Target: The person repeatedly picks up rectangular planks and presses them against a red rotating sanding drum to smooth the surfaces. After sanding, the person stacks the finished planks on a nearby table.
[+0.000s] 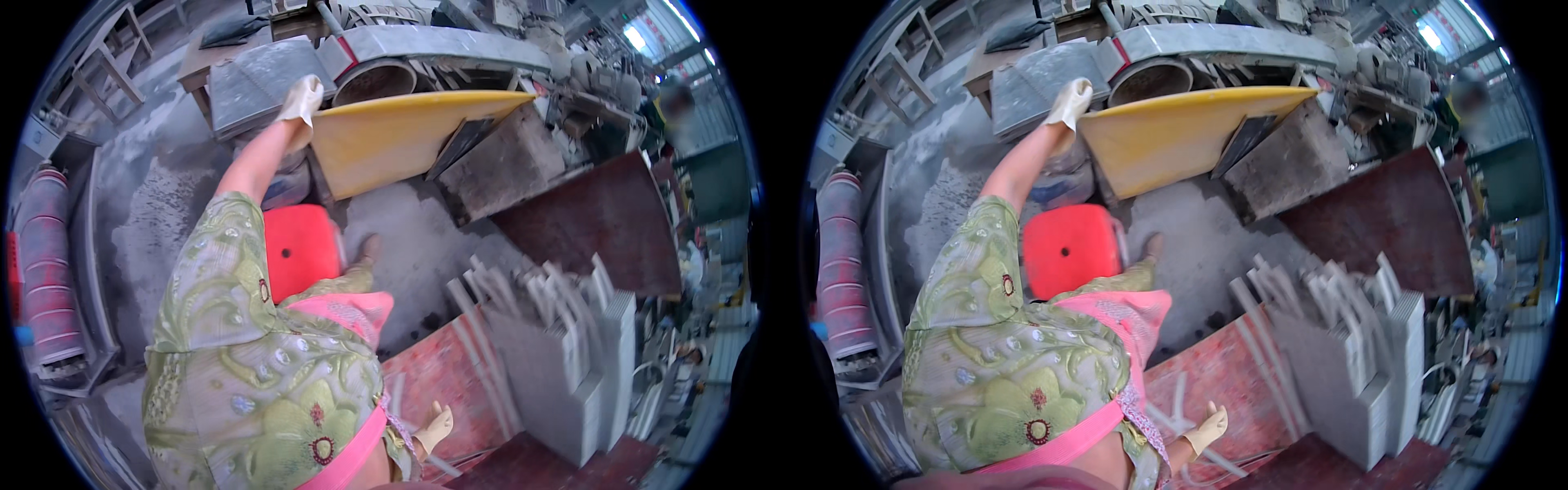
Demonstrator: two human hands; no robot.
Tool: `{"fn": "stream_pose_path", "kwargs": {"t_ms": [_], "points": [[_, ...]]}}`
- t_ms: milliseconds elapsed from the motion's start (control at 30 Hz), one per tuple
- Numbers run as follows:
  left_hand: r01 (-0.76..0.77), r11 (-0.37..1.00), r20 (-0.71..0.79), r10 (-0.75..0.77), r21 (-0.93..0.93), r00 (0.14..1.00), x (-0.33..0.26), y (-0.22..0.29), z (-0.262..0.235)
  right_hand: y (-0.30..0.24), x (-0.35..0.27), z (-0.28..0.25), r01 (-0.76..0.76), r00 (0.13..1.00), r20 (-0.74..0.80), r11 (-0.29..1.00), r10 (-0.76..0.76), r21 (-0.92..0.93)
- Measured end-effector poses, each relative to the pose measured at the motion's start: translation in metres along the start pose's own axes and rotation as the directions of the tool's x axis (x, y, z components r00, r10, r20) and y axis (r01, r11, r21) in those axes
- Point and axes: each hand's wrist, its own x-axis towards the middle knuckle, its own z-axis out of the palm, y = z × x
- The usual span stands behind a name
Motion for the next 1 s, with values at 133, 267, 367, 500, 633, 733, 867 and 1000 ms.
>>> {"fn": "stream_pose_path", "kwargs": {"t_ms": [133, 267, 367, 500, 633, 733, 867, 1000], "points": [[0.063, 0.993, -0.129, -0.076, -0.104, 0.989, 0.059, 0.044, 0.064, -0.147, 0.074, 0.151, 0.073, 0.974, 0.223, 0.981, -0.031, -0.181], [-0.012, 0.909, 0.128, -0.045, 0.416, 0.991, 0.084, 0.063, 0.06, -0.276, 0.068, 0.319, 0.202, 0.828, 0.56, 0.916, 0.03, -0.347], [-0.28, 0.562, 0.38, -0.066, 0.778, 0.923, 0.082, 0.092, 0.051, -0.299, 0.062, 0.379, 0.325, 0.683, 0.73, 0.894, 0.004, -0.309], [-0.327, 0.573, 0.441, -0.067, 0.752, 0.895, 0.091, 0.083, 0.064, -0.335, 0.079, 0.442, 0.4, 0.584, 0.81, 0.851, 0.05, -0.341], [-0.286, 0.605, 0.405, -0.067, 0.743, 0.912, 0.086, 0.08, 0.052, -0.384, 0.101, 0.505, 0.619, 0.433, 0.901, 0.734, -0.022, -0.279], [-0.312, 0.57, 0.408, -0.045, 0.76, 0.912, 0.081, 0.075, 0.043, -0.402, 0.117, 0.564, 0.659, 0.331, 0.944, 0.715, 0.005, -0.235], [-0.362, 0.464, 0.362, 0.092, 0.809, 0.928, 0.085, 0.061, 0.036, -0.396, 0.109, 0.642, 0.607, 0.236, 0.971, 0.777, 0.022, -0.165], [-0.594, 0.371, 0.53, 0.268, 0.714, 0.804, 0.127, 0.102, 0.026, -0.411, 0.093, 0.694, 0.637, 0.094, 0.995, 0.766, 0.029, -0.083]]}}
